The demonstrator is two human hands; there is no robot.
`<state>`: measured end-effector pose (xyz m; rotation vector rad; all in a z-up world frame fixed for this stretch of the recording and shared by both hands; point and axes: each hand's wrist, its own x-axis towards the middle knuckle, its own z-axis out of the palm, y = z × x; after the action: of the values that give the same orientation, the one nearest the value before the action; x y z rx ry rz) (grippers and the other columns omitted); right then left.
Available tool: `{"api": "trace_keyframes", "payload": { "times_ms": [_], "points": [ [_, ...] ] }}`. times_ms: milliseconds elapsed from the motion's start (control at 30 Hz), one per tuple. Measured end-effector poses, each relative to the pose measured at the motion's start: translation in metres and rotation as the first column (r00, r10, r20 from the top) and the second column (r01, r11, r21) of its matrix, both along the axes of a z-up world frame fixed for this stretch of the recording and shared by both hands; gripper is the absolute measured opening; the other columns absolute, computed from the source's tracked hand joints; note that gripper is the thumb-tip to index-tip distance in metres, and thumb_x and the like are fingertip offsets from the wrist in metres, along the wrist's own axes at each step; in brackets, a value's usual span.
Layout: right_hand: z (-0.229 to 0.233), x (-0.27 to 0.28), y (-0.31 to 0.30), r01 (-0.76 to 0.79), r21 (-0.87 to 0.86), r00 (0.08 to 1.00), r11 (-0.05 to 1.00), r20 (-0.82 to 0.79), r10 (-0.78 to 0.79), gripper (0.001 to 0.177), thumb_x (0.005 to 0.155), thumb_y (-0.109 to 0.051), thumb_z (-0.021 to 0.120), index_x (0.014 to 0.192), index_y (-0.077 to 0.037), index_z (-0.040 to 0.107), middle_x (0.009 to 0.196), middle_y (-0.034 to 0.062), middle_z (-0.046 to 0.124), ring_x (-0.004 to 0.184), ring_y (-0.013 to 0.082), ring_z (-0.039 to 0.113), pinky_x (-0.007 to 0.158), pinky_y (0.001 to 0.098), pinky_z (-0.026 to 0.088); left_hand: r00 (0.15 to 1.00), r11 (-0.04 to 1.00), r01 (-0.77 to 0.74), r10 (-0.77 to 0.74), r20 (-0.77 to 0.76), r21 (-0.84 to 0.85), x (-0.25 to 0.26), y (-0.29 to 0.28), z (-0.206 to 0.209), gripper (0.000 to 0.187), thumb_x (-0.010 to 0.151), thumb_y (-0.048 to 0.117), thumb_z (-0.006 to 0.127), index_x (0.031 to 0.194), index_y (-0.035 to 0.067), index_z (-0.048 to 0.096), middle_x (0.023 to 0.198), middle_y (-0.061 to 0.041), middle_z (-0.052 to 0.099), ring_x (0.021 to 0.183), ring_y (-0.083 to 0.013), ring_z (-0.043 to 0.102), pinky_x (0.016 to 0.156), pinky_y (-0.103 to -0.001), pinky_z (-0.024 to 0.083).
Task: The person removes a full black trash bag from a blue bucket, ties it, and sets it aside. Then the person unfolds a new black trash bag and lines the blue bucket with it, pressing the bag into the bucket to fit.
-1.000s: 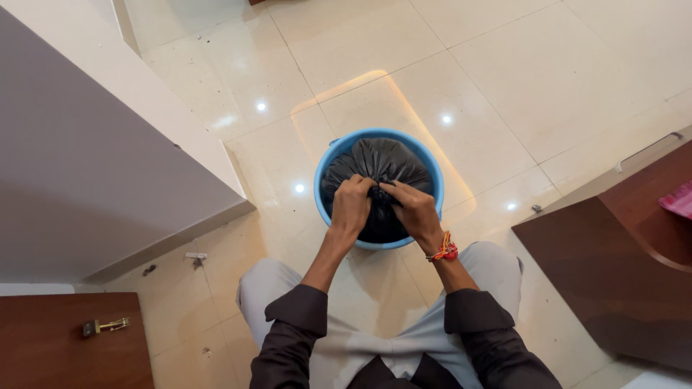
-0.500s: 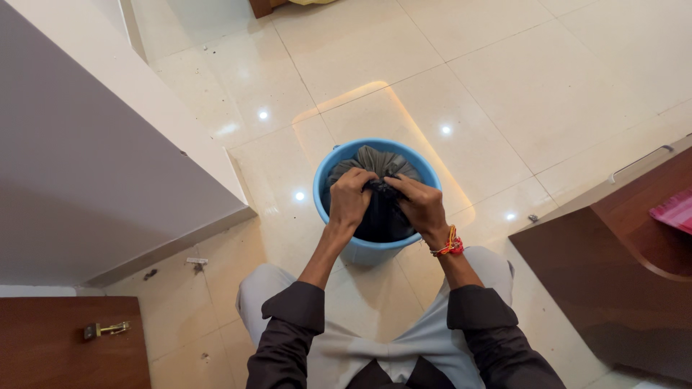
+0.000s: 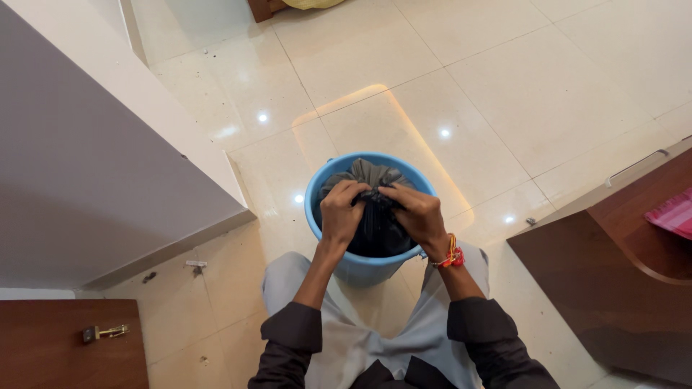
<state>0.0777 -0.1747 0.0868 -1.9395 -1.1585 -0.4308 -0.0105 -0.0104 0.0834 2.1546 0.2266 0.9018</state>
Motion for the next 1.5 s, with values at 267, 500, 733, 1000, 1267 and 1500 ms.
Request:
{"api": "trace_keyframes", "payload": {
  "times_ms": [267,500,733,1000,1267,1500],
  "points": [
    [-0.01,-0.017,-0.007,-0.09,-0.036,0.993,0.995,-0.08,0.087,0.05,0.069,0.007,0.08,0.115,-0.012,0.075,0.111,0.0145,0.076,0.106,0.0293,0.075,0.088,0.034,0.063,0.997,0.999,-0.001,-0.003,-0.081,-0.041,-0.028,-0.001,-0.013,0.023,0.075,-0.005,0.075,0.095,0.006,0.077,0.096,-0.009,0.074,0.086,-0.0268,0.074,0.073,-0.036,0.06],
    [-0.013,-0.024,-0.002,-0.088,-0.045,0.98,0.995,-0.182,0.078,0.048,0.068,0.007,0.08,0.112,-0.01,0.077,0.11,0.0154,0.076,0.103,0.0285,0.076,0.084,0.0332,0.063,0.993,0.997,-0.008,-0.001,-0.122,-0.078,-0.037,0.001,-0.009,0.024,0.075,-0.006,0.072,0.095,0.006,0.077,0.096,-0.009,0.075,0.087,-0.0272,0.074,0.074,-0.036,0.06],
    [-0.014,-0.019,-0.003,-0.065,-0.014,0.947,0.998,-0.316,0.057,0.043,0.074,0.003,0.081,0.114,-0.011,0.077,0.109,0.0144,0.077,0.093,0.0238,0.079,0.08,0.03,0.064,0.985,0.994,0.018,-0.036,-0.171,-0.109,-0.033,-0.001,-0.005,0.026,0.074,-0.006,0.072,0.097,0.005,0.077,0.096,-0.009,0.075,0.086,-0.0279,0.074,0.074,-0.037,0.059],
    [-0.013,-0.024,-0.024,-0.074,0.019,0.908,0.997,-0.412,0.075,0.038,0.077,0.002,0.082,0.113,-0.008,0.077,0.104,0.011,0.08,0.088,0.0169,0.079,0.076,0.0266,0.063,0.988,0.998,0.063,-0.066,-0.137,-0.031,-0.038,-0.019,0.002,0.023,0.076,-0.005,0.074,0.096,0.006,0.076,0.094,-0.009,0.073,0.087,-0.0286,0.071,0.077,-0.039,0.058],
    [-0.007,-0.037,-0.037,-0.134,-0.028,0.924,0.991,-0.366,0.114,0.04,0.074,0.002,0.082,0.112,-0.008,0.077,0.105,0.0122,0.079,0.09,0.0205,0.079,0.077,0.0282,0.063,0.987,0.997,0.075,-0.074,-0.141,0.004,-0.055,-0.025,0.001,0.022,0.073,-0.004,0.076,0.092,0.007,0.077,0.09,-0.008,0.073,0.085,-0.029,0.072,0.075,-0.039,0.058],
    [0.004,-0.047,-0.031,-0.13,-0.055,0.946,0.99,-0.306,0.107,0.039,0.073,0.001,0.083,0.111,-0.008,0.077,0.102,0.012,0.079,0.086,0.0218,0.079,0.074,0.0285,0.063,0.987,0.996,0.062,-0.07,-0.147,-0.057,-0.062,-0.018,0.013,0.023,0.074,-0.005,0.073,0.093,0.007,0.077,0.093,-0.008,0.074,0.085,-0.0279,0.073,0.074,-0.037,0.059]
  ]
}}
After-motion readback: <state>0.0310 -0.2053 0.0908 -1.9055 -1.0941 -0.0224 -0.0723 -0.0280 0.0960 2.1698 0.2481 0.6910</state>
